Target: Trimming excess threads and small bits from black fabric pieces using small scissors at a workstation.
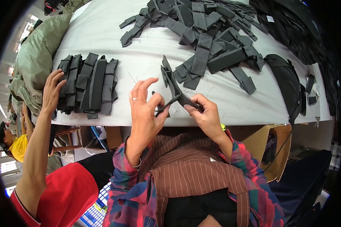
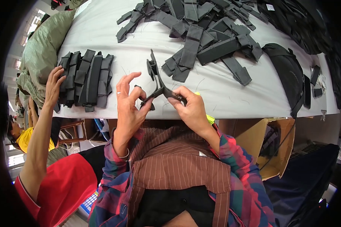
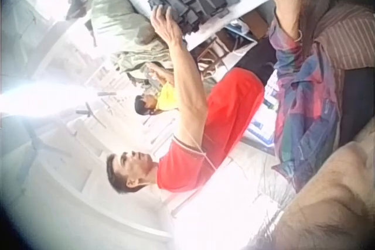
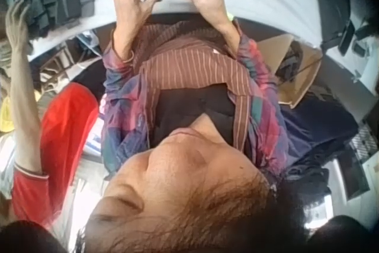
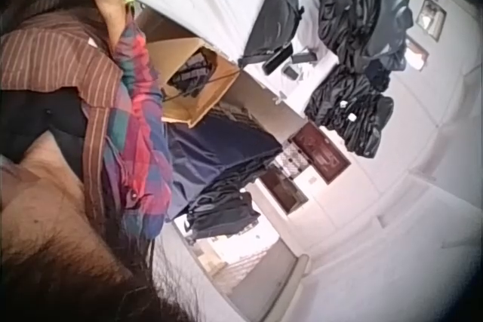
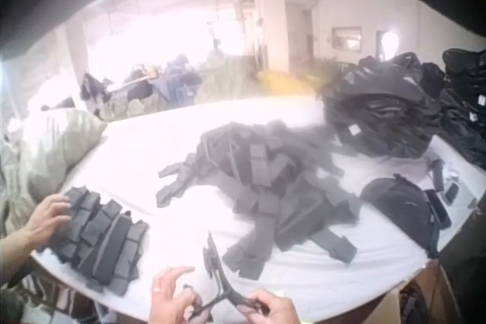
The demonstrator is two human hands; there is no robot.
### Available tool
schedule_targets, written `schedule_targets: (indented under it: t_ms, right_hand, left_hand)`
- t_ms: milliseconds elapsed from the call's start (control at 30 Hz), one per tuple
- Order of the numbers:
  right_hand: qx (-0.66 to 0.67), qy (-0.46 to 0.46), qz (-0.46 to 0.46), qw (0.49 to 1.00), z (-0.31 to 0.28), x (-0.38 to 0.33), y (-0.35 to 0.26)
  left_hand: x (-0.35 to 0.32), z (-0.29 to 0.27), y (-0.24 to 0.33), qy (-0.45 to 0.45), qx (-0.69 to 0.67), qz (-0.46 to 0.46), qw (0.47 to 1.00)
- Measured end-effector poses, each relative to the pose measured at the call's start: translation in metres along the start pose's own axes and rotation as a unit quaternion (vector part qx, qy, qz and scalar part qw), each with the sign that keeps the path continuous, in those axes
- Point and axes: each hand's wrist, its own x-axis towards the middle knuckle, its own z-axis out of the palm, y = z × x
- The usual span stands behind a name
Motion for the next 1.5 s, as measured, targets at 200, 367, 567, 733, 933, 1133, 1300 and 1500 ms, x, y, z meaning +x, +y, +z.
schedule_targets:
  t_ms: [200,367,567,733,933,1133,1300,1500]
  right_hand:
    - [0.099,0.011,0.048,0.994,0.005,-0.003,0.011]
    - [0.091,0.042,0.049,0.994,0.000,0.004,-0.003]
    - [-0.095,0.028,-0.148,0.984,-0.004,0.011,-0.023]
    - [-0.055,-0.066,-0.165,0.983,-0.020,0.017,-0.036]
    - [-0.091,-0.059,-0.176,0.978,-0.030,0.010,-0.033]
    - [-0.138,-0.049,-0.210,0.967,-0.005,-0.003,-0.011]
    - [-0.111,-0.116,-0.215,0.964,-0.015,-0.003,-0.016]
    - [-0.077,-0.063,-0.148,0.984,-0.008,0.000,-0.009]
  left_hand:
    - [-0.036,0.032,-0.012,-0.008,-0.514,-0.280,0.811]
    - [-0.035,0.034,-0.005,-0.045,-0.614,-0.351,0.706]
    - [-0.036,0.031,-0.008,-0.068,-0.649,-0.365,0.664]
    - [-0.039,0.033,-0.012,-0.094,-0.672,-0.395,0.619]
    - [-0.038,0.035,-0.007,-0.012,-0.691,-0.411,0.595]
    - [-0.044,0.043,-0.007,-0.075,-0.698,-0.393,0.594]
    - [-0.034,0.027,-0.009,-0.073,-0.736,-0.380,0.556]
    - [-0.044,0.044,-0.009,-0.078,-0.608,-0.323,0.721]
